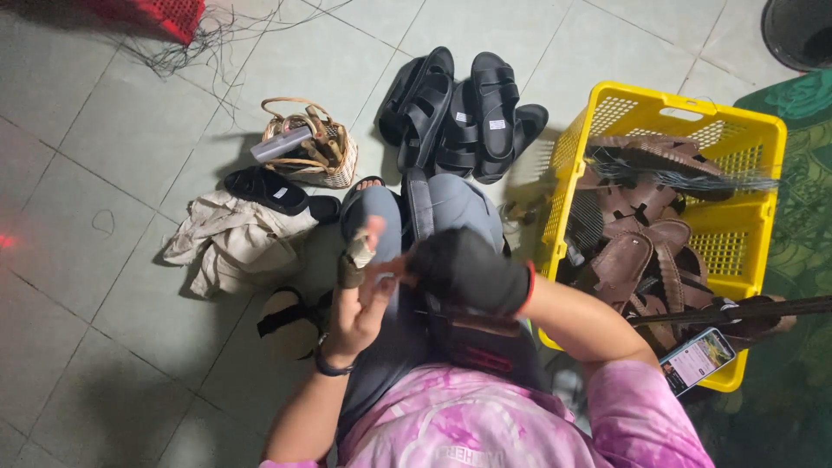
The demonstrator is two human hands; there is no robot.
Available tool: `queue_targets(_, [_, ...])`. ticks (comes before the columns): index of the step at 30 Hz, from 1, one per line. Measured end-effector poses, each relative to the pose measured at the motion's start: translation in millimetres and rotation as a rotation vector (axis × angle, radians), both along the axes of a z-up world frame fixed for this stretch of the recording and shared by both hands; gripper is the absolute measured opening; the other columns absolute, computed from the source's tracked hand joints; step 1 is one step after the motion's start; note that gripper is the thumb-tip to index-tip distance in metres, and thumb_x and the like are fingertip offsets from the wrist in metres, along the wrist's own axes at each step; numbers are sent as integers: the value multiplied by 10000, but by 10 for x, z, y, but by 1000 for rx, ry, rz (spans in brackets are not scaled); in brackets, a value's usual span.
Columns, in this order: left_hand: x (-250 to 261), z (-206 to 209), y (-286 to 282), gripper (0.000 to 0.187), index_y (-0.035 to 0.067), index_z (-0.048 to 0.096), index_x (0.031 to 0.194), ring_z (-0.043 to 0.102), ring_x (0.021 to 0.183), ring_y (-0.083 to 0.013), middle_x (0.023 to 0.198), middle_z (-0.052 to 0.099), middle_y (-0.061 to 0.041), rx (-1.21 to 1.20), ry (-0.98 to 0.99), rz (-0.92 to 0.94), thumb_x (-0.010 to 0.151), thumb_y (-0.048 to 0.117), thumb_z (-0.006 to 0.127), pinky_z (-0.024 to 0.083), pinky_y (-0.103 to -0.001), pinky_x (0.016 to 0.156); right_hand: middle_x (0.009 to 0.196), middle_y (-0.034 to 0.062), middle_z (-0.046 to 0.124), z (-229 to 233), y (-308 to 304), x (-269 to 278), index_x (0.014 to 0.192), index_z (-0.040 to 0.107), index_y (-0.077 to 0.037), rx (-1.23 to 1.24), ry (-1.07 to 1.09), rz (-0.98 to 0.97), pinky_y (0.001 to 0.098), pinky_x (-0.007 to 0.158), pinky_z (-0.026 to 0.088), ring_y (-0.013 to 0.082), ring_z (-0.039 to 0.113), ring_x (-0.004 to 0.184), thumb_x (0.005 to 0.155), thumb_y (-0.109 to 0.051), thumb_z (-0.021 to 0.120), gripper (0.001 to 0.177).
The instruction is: Hand-sewing a strap onto a sandal using a needle and thread.
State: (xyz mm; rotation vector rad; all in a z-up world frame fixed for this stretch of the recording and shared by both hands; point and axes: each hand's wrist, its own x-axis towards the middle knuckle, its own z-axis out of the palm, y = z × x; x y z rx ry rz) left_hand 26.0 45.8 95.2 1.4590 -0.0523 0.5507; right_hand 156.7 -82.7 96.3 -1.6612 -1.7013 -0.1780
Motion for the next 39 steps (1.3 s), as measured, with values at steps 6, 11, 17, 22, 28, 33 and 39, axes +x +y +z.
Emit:
queue_targets(6, [-554,-588,445,330,-41,642,1121,657,833,-147,1167,653,-219,-258,242,-15,792,-31,650,557,-267,711,785,127,630,497,-195,123,892,661,-33,-68,78,-46,384,638,535,312,659,700,811,-207,677,193])
queue_targets(11, [-1072,3,1501,135,81,625,989,494,651,-36,842,600,1,-75,340,777,856,90,650,426,-201,599,903,42,680,178,-861,779,961,728,-116,-254,352,-185,334,727,501,224,636,819,836,-116,577,197])
queue_targets(17, [-1469,-140,1835,295,45,545,1184,397,935,-258,1074,398,-120,757,821,976,911,110,638,365,-386,764,920,61,623,-51,-1054,564,945,668,-77,44,813,-664,319,807,439,165,523,880,892,-10,688,87])
queue_targets(22, [-704,277,656,418,-12,536,1229,432,1228,-430,1332,448,-258,918,815,580,841,102,641,343,-533,1006,876,9,644,247,-571,84,957,765,-214,-185,646,-545,301,718,473,187,622,756,722,-167,760,240])
queue_targets(28, [-263,152,-206,125,-31,584,953,708,722,-202,847,721,-162,13,211,159,853,5,650,578,-333,680,775,62,603,675,-216,-106,960,682,-101,-22,248,11,341,560,509,245,626,624,891,-148,556,152])
queue_targets(33, [-323,305,-94,276,-80,643,996,669,748,-251,845,656,-232,-623,126,-26,722,-70,679,520,-324,705,754,122,641,814,-282,-218,938,683,-38,-105,468,-66,365,536,521,299,644,609,811,3,623,146])
queue_targets(39, [-759,-233,307,529,-4,601,1145,572,970,-367,1094,598,-239,-945,265,-294,682,199,757,391,-151,464,1175,174,528,355,-489,-182,1293,521,-81,-241,101,-274,374,559,558,255,664,836,667,-415,797,761])
